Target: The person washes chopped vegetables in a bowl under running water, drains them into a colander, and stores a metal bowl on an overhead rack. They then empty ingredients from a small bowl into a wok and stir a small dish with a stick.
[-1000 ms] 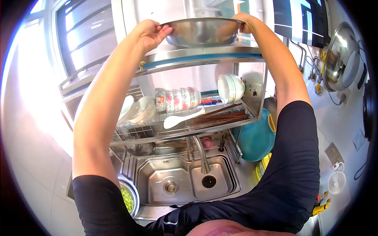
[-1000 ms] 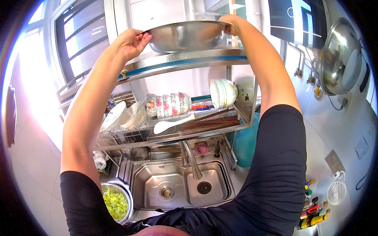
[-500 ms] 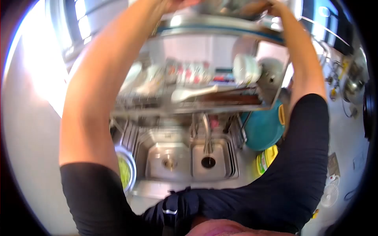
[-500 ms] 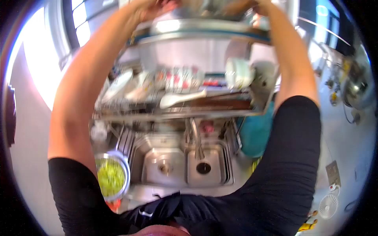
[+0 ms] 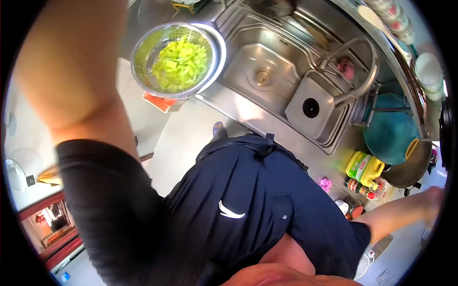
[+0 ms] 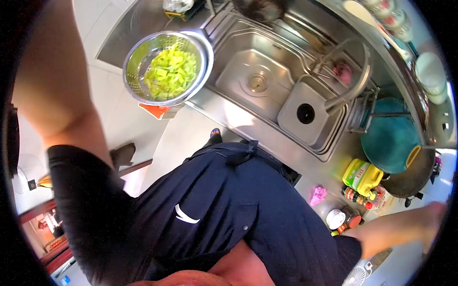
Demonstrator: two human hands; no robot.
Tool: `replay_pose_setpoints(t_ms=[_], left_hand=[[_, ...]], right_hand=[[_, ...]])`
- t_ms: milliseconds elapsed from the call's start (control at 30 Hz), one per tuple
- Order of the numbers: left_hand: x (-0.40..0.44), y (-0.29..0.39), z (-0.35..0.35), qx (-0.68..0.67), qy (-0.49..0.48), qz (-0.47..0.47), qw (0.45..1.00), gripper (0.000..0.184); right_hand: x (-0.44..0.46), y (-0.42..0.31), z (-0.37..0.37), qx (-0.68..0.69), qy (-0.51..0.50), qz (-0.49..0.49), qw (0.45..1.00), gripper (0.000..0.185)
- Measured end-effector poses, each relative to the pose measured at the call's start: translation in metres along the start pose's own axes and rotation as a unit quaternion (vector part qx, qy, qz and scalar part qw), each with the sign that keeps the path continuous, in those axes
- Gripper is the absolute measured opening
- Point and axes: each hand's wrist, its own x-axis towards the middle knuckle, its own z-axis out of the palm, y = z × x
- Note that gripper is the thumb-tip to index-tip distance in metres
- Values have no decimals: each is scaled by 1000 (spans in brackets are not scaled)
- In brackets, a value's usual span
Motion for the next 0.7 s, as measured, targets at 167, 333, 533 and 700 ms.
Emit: replay_pose_setpoints(t_ms=[167,333,533,700], left_hand=[[-110,-36,-44,67,111,-78,989,29],[-285,-82,-77,46,247,-350,902,35],[-407,-110,-130,1,302,-573,762,31],[-419,-148,-143,-68,184,-665,721,87]], right_hand=[[-223,-115,34,124,-403,60,905,9],[-308,-235,68,38,-547,235,802,21],[-357,-310,126,189,-567,441,670,30],[-359,-389,204,271,-640,650,307,85]])
